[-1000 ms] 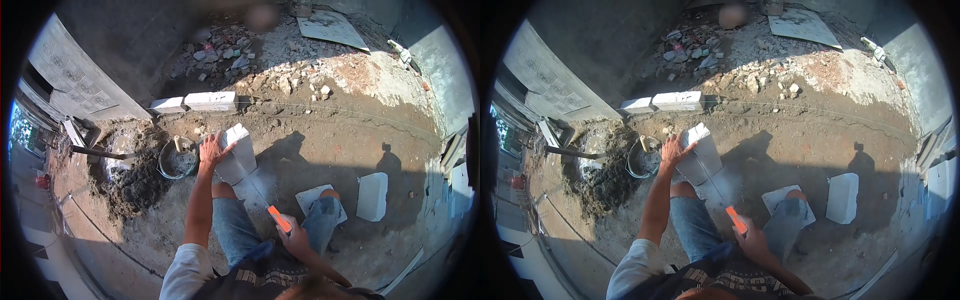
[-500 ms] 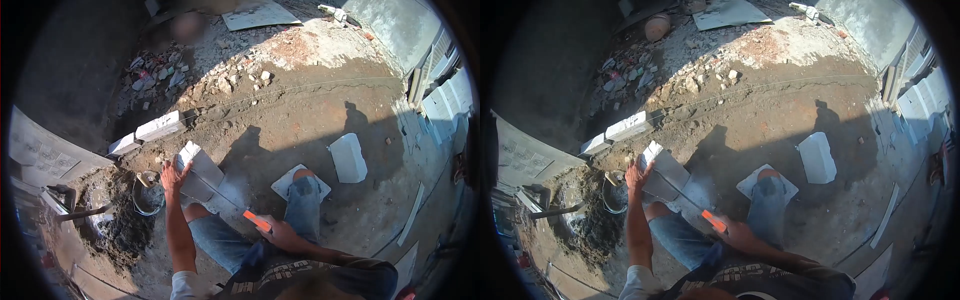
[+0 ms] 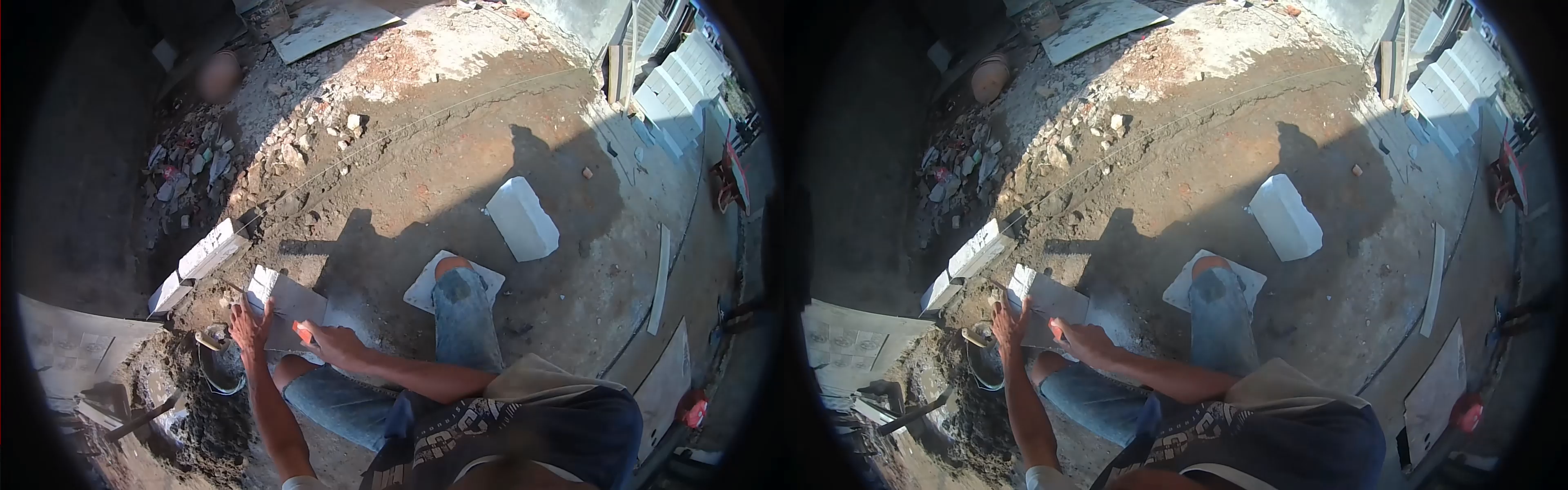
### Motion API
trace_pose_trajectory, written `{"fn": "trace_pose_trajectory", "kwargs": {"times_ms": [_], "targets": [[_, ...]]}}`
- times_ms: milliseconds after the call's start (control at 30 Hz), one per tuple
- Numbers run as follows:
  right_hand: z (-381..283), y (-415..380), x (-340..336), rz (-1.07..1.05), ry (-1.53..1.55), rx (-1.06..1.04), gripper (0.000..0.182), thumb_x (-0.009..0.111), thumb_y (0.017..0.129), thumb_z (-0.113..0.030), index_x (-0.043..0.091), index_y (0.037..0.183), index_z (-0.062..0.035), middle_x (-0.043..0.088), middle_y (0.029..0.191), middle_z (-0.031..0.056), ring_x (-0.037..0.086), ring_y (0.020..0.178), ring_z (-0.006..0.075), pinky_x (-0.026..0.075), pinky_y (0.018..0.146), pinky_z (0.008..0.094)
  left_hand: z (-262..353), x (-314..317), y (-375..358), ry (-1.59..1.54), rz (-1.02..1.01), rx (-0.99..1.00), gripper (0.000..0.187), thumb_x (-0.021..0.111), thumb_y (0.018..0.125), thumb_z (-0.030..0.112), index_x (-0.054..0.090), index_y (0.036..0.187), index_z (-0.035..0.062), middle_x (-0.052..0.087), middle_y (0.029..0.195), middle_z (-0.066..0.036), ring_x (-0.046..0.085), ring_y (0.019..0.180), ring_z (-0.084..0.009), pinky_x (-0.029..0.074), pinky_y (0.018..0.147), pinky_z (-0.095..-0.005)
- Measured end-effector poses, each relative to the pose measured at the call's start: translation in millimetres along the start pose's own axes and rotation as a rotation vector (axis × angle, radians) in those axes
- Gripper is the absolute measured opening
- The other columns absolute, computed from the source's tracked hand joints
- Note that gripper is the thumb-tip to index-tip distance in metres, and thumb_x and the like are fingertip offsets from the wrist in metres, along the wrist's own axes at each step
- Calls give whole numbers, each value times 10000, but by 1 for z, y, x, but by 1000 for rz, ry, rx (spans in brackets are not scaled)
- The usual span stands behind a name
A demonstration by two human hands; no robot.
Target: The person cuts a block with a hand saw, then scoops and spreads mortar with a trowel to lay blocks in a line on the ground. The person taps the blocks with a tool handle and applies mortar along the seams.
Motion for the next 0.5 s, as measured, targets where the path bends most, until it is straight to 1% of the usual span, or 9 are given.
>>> {"fn": "trace_pose_trajectory", "kwargs": {"times_ms": [33, 100, 133, 167, 200, 267, 333, 433, 500], "targets": [[-2, -7, 7, 49, -3, -20, 399, 592, 978, -336, 470, 1274, -97, 697, 911, 188, 694, 813, 391, 538, 669, 490, 2, -1, -2, 70, -3, -4, 905, 583, 808, 750, 500, 1389, 61, 575, 1238, -221, 573, 1155, -403, 466, 936, -529], [0, -9, 8, 144, -40, -81, 429, 593, 979, -355, 464, 1282, -81, 695, 905, 188, 692, 812, 393, 540, 661, 491, 3, -3, -2, 24, -7, -32, 927, 580, 802, 760, 494, 1392, 51, 579, 1249, -221, 568, 1166, -402, 462, 949, -527], [8, -14, 4, 40, 4, -90, 485, 596, 977, -379, 450, 1319, -68, 693, 891, 183, 692, 801, 389, 544, 646, 490, 2, -5, -2, -5, -1, -54, 937, 579, 799, 765, 491, 1393, 45, 582, 1255, -220, 566, 1172, -402, 460, 956, -526], [19, -35, -4, -25, -70, -40, 504, 599, 976, -385, 446, 1342, -75, 697, 901, 180, 696, 811, 382, 552, 651, 480, -3, -6, 3, -24, -23, -53, 940, 577, 798, 769, 491, 1395, 48, 583, 1261, -220, 565, 1177, -402, 458, 962, -524], [23, -63, -22, -87, -145, 10, 524, 603, 974, -391, 442, 1365, -82, 701, 911, 177, 699, 821, 375, 560, 656, 470, -9, -7, 10, -41, -43, -49, 943, 576, 797, 773, 491, 1396, 50, 584, 1267, -220, 564, 1181, -402, 456, 969, -521], [29, -132, -67, -186, -151, 120, 543, 609, 970, -385, 434, 1391, -90, 706, 936, 179, 705, 821, 373, 570, 670, 459, -22, 5, 19, -113, -87, -71, 948, 577, 789, 783, 494, 1397, 60, 575, 1301, -210, 549, 1213, -398, 448, 988, -520], [26, -174, -102, -20, -126, -35, 531, 612, 966, -372, 453, 1390, -93, 713, 950, 174, 710, 800, 369, 575, 674, 454, -13, 3, 19, -52, -36, -79, 949, 582, 784, 785, 496, 1394, 64, 576, 1288, -204, 553, 1202, -395, 447, 979, -527], [9, -124, -80, -31, -42, -21, 459, 612, 965, -349, 505, 1320, -79, 704, 909, 213, 702, 760, 389, 568, 651, 473, 3, -4, -6, 7, 23, -71, 948, 587, 778, 791, 499, 1391, 73, 583, 1238, -187, 566, 1157, -383, 447, 953, -525], [28, -28, -26, -101, -175, 54, 421, 627, 957, -323, 509, 1270, -68, 681, 851, 259, 688, 736, 411, 554, 630, 490, 17, -4, -18, 40, 35, -75, 966, 596, 758, 807, 503, 1391, 83, 573, 1224, -168, 551, 1160, -357, 441, 942, -508]]}}
Point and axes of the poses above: each hand's wrist, its own y-axis towards the middle knuckle, its own x-axis out of the palm, z = x × y, the point moved 8 cm from there along y, towards the middle knuckle
